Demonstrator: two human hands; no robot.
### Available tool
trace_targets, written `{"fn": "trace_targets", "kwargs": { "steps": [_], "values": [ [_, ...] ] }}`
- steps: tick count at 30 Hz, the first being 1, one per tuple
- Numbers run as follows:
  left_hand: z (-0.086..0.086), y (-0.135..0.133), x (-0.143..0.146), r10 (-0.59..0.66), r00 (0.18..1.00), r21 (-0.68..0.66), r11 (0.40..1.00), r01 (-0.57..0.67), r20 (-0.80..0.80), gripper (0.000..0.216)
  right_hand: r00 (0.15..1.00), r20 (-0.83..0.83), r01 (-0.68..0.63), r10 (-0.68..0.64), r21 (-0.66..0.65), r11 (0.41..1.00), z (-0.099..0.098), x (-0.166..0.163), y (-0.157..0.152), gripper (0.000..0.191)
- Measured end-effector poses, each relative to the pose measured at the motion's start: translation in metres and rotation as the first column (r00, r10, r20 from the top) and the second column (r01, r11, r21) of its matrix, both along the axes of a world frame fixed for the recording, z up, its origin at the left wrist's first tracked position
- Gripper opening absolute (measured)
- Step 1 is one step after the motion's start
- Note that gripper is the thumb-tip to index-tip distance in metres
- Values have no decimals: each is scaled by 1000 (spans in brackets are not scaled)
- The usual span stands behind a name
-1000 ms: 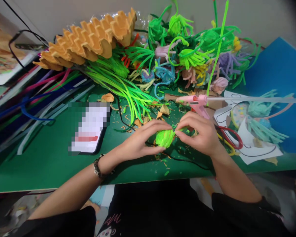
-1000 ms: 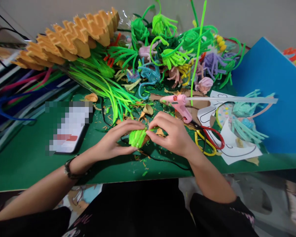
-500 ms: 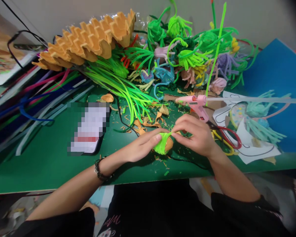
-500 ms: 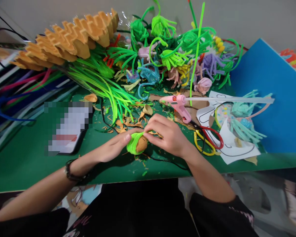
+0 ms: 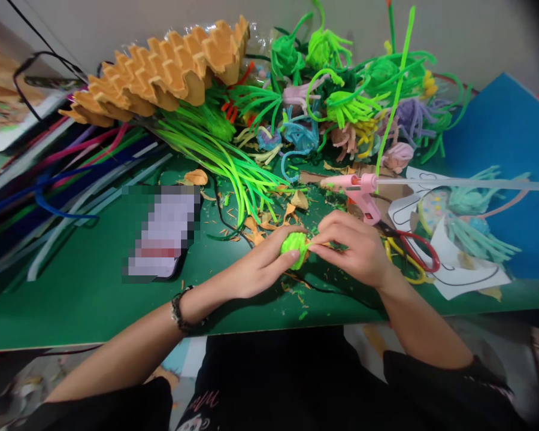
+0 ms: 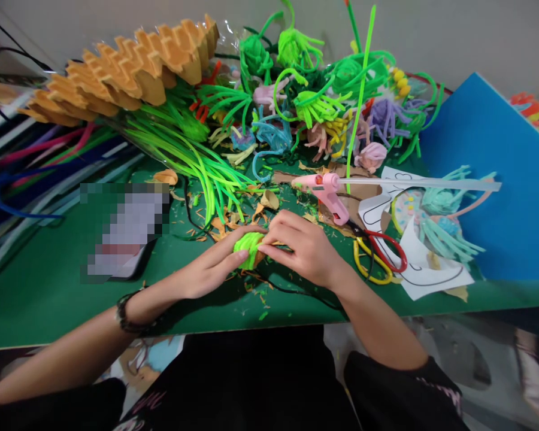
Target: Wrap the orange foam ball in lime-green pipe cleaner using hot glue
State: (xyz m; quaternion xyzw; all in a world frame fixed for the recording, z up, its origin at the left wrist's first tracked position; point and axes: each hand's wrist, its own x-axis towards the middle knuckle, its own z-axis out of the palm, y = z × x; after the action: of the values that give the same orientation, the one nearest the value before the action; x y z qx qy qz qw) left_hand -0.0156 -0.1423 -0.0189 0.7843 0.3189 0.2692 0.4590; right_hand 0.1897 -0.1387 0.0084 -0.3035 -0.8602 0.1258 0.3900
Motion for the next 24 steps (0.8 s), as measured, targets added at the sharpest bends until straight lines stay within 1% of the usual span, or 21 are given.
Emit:
{"fn": "trace_targets", "kwargs": {
  "steps": [5, 11, 14, 16, 21, 24],
  "values": [
    [-1, 0, 0, -11, 997, 121, 992, 20, -75, 39, 999, 27, -19, 18, 3, 1000, -1, -1, 0, 9],
    [-10, 0, 0, -5, 995, 264, 964, 32, -102, 41, 998, 32, -54, 56, -52, 997, 0, -2, -3, 13],
    [-10, 0, -1, -13, 992, 320, 946, 52, -122, 41, 998, 24, -57, 59, -73, 996, 1, -3, -4, 12],
    [-8, 2, -3, -29, 992, 325, 943, 68, -124, 41, 999, 8, -52, 53, -83, 995, 1, -2, -4, 11],
    [-1, 5, -5, -92, 992, 262, 959, 112, -87, 40, 999, -11, -48, 47, -107, 993, 4, 3, 0, 7],
    [1, 5, -6, -100, 992, 271, 956, 116, -74, 41, 999, -20, -51, 49, -130, 990, 7, 7, 1, 5]
  ]
}}
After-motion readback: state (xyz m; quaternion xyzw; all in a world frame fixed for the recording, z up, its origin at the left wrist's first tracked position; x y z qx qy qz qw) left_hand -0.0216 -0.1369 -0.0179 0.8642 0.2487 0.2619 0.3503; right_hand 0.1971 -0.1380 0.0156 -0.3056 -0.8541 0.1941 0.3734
